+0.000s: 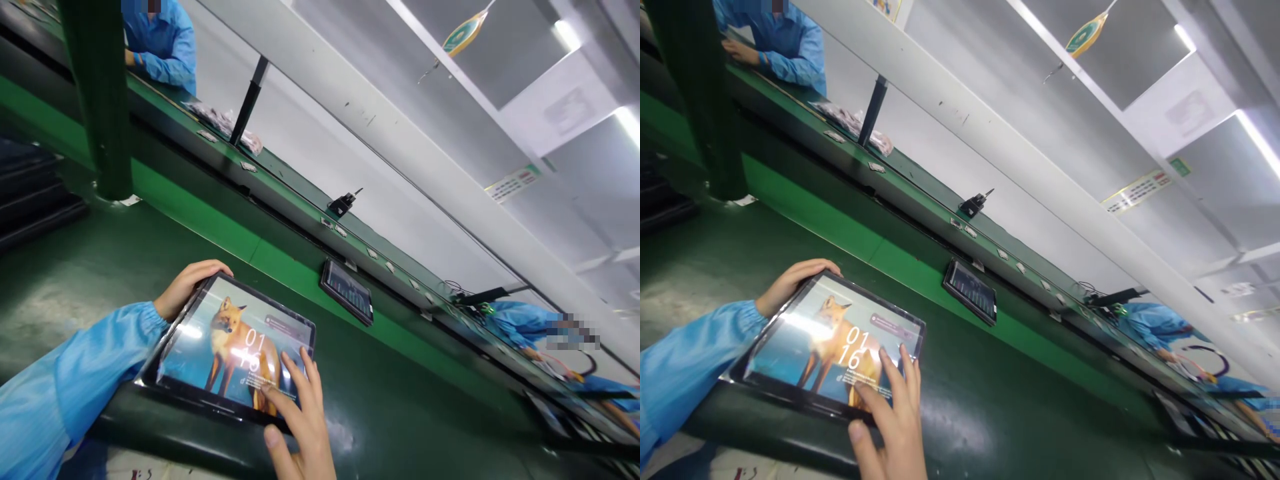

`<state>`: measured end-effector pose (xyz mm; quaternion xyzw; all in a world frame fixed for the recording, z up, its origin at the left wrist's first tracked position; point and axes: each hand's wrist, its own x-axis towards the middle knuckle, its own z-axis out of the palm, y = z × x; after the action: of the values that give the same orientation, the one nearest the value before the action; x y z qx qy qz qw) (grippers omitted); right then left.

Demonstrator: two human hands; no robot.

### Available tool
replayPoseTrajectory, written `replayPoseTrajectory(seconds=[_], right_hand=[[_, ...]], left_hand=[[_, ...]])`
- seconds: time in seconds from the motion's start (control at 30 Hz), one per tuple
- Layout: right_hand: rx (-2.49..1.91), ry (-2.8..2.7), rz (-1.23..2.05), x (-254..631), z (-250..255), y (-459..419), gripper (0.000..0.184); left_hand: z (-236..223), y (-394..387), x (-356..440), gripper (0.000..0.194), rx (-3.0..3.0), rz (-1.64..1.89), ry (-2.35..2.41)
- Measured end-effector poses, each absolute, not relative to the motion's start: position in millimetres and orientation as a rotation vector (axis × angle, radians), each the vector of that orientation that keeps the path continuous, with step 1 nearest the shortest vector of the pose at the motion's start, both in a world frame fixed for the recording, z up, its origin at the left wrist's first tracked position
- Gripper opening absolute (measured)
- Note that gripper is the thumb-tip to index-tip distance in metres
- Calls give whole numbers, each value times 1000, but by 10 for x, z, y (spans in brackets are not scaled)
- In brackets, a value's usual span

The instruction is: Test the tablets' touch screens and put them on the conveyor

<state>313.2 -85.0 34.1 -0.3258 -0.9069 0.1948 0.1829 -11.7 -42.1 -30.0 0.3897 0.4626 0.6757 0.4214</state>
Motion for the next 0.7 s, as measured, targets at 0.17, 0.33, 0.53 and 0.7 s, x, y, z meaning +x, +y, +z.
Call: replayPoseTrajectory(seconds=[0.17,0.33,0.53,0.7], right_hand=[[-953,-2537,631,3110,376,-938,38],[-1014,-2509,713,3154,349,-654,31],[-1279,-1547,801,3248,-93,44,63],[-1251,-1181,1179,3186,-663,-193,72]], left_hand=[[-296,-424,-107,30,967,1704,1148],[-287,-436,-105,28,964,1708,1145],[-248,-453,-108,30,951,1730,1174],[-233,-918,2,46,801,1819,1183]])
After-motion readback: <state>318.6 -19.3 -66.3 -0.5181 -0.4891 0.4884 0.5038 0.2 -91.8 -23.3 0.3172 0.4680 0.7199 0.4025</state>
